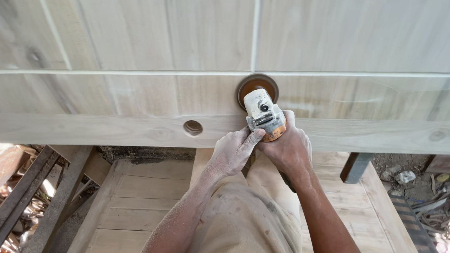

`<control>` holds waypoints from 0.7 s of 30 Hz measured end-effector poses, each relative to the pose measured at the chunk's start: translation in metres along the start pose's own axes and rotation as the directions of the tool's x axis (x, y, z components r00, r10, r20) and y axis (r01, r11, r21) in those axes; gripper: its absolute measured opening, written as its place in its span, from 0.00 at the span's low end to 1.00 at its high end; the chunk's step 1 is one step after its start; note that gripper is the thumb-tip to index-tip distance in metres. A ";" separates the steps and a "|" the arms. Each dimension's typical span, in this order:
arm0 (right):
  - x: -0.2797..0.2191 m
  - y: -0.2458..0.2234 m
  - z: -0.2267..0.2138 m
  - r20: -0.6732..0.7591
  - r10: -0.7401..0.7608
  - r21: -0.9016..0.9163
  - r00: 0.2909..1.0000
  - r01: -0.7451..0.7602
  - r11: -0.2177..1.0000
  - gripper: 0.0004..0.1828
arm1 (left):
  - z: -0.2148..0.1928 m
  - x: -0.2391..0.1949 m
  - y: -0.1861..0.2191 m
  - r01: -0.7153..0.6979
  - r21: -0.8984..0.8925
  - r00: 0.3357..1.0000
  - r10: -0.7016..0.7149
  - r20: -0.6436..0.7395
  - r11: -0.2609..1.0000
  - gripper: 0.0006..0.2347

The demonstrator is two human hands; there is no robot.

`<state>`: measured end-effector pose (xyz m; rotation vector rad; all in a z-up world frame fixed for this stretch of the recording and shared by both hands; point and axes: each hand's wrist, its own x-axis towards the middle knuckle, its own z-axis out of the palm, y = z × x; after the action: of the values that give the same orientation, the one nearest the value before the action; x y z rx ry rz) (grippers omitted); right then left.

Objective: The person uses an angle grinder with a sanding disc to smooth the surface of a large wooden panel. They move the tool across the wood in steady passes, occasionally repositioning their hands to maintain control and coverage.

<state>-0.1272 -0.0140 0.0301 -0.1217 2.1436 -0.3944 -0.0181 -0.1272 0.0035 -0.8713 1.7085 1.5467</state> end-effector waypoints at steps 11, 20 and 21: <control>0.019 0.109 -0.106 -0.052 0.134 0.018 0.990 -0.134 0.991 0.42 | 0.103 0.059 0.092 -0.121 0.086 0.984 0.108 0.143 0.989 0.30; 0.030 0.209 -0.192 -0.098 0.284 0.071 0.954 -0.278 0.958 0.37 | 0.199 0.109 0.175 -0.262 0.221 0.934 0.189 0.304 0.939 0.32; 0.032 0.221 -0.201 -0.109 0.290 0.094 0.951 -0.280 0.955 0.36 | 0.210 0.117 0.182 -0.285 0.237 0.926 0.204 0.317 0.929 0.33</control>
<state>-0.2963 0.2337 0.0379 0.2613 2.2208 -0.3204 -0.2253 0.0905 -0.0092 -0.2773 1.8102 1.4571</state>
